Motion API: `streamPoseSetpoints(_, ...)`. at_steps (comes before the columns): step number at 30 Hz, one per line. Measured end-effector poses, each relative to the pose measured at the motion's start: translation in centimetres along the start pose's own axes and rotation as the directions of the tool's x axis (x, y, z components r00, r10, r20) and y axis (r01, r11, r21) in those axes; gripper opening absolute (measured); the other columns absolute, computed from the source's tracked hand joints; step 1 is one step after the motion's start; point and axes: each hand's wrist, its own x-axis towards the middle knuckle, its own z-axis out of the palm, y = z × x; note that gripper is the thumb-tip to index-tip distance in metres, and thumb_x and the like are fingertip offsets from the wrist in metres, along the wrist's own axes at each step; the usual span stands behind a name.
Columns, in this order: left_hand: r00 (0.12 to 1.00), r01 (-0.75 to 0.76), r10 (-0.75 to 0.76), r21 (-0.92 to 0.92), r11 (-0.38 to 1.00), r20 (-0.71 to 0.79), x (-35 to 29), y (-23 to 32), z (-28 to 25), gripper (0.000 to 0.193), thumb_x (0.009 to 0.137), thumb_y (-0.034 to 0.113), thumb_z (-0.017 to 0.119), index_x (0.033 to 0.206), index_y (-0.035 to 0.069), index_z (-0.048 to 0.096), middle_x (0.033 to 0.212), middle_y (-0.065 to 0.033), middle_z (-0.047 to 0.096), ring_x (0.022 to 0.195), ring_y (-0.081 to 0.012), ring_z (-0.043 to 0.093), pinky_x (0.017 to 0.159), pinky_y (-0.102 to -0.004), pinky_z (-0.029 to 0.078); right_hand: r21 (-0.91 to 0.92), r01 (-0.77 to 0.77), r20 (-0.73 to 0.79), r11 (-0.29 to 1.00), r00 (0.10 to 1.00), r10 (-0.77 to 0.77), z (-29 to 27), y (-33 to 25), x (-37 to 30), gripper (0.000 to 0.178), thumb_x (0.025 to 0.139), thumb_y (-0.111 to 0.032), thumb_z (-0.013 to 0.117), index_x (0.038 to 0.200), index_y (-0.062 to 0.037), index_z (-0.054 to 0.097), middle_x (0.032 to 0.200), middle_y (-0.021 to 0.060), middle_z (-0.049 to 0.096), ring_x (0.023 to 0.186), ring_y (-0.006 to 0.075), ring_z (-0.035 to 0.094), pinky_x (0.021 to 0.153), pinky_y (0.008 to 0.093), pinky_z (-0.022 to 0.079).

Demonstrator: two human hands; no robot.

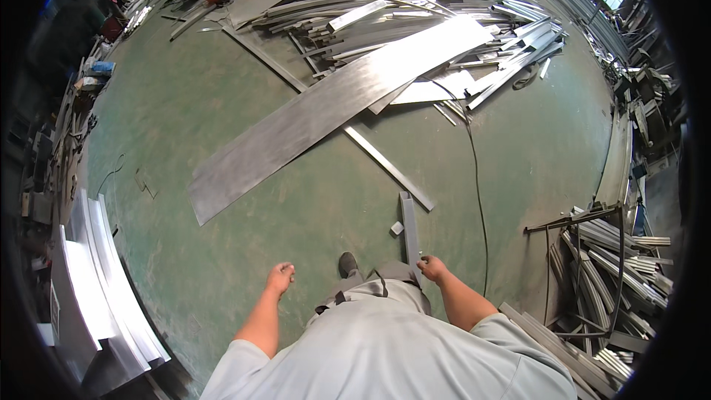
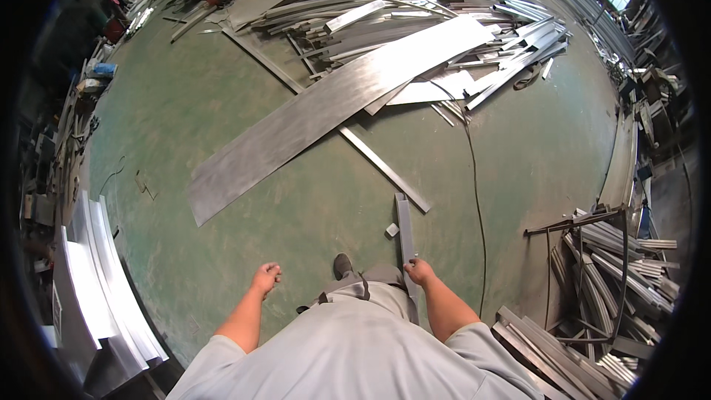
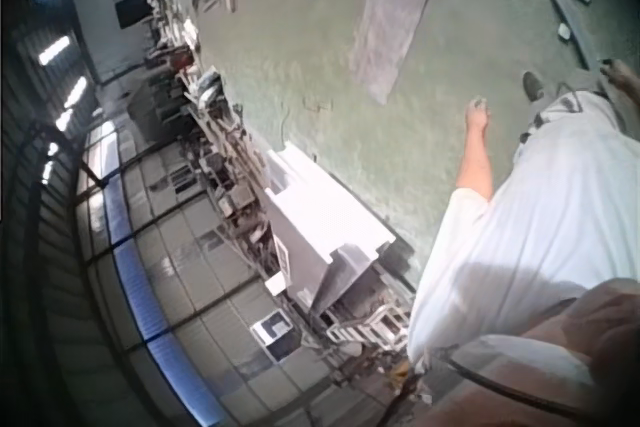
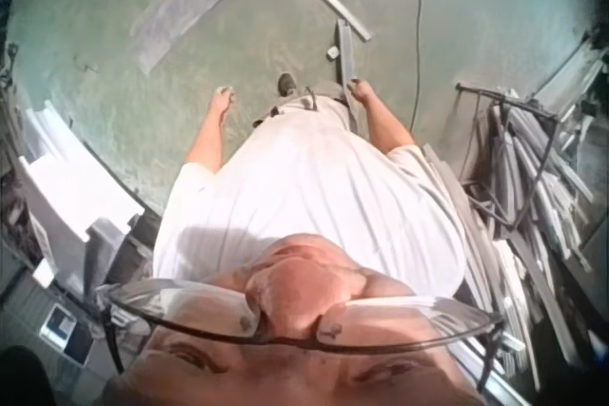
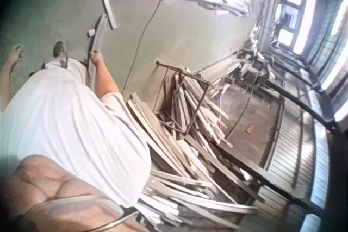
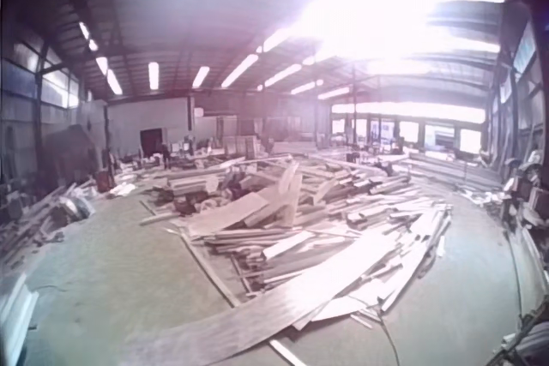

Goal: The person welds joints on a large curved metal frame using a handheld welding torch, then picks up a flat metal sheet and positions it against the frame. The person moves around the workshop to access different parts of the frame and handles the welding tool and metal components throughout.

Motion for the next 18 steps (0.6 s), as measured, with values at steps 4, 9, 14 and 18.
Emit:
streamPoseSetpoints(4, 0.993, -0.114, 0.109, -0.125, 0.986, -0.045, 5.6, 16.3, -1.8, 0.038, 0.099, 0.024, 0.059, 0.131, 0.004, 0.059, 0.103, -0.005, 0.07, 0.077, -0.0111, 0.062, 0.063, -0.027, 0.048, 0.07, -0.051, 0.035, 0.996, 0.998, 0.049, -2.4, -5.3, 9.3, 0.057, 0.092, -0.042, 0.062, 0.129, 0.0015, 0.062, 0.127, 0.025, 0.064, 0.122, 0.038, 0.06, 0.104, 0.0413, 0.047)
streamPoseSetpoints(9, 0.995, -0.089, 0.08, -0.172, 0.981, -0.062, 14.2, 22.8, -2.8, 0.038, 0.1, 0.025, 0.058, 0.133, 0.005, 0.058, 0.105, -0.0052, 0.07, 0.077, -0.0104, 0.061, 0.058, -0.0251, 0.045, -0.041, 0.048, 0.037, 0.998, 0.998, -0.046, -6.8, -12.7, 21.7, 0.058, 0.094, -0.034, 0.062, 0.135, 0.0052, 0.055, 0.104, 0.022, 0.073, 0.086, 0.0257, 0.075, 0.083, 0.0369, 0.055)
streamPoseSetpoints(14, 0.978, 0.191, -0.201, -0.137, 0.972, -0.061, 18.1, 20.9, -3.0, 0.034, 0.1, 0.024, 0.059, 0.127, 0.004, 0.061, 0.101, -0.0073, 0.07, 0.072, -0.0125, 0.063, 0.055, -0.0257, 0.045, -0.235, 0.116, 0.142, 0.965, 0.986, -0.084, -11.8, -21.8, 32.3, 0.061, 0.091, -0.044, 0.06, 0.134, -0.0003, 0.058, 0.124, 0.0268, 0.065, 0.12, 0.0404, 0.059, 0.103, 0.0443, 0.047)
streamPoseSetpoints(18, 0.954, 0.294, -0.299, -0.151, 0.944, -0.008, 20.8, 20.5, -2.7, 0.033, 0.1, 0.023, 0.059, 0.126, 0.003, 0.061, 0.1, -0.0083, 0.07, 0.069, -0.0138, 0.063, 0.053, -0.0256, 0.047, -0.257, 0.13, 0.169, 0.958, 0.982, -0.088, -17.5, -31.1, 41.2, 0.058, 0.091, -0.042, 0.061, 0.135, -0.0041, 0.058, 0.129, 0.0227, 0.063, 0.123, 0.0395, 0.058, 0.104, 0.0437, 0.046)
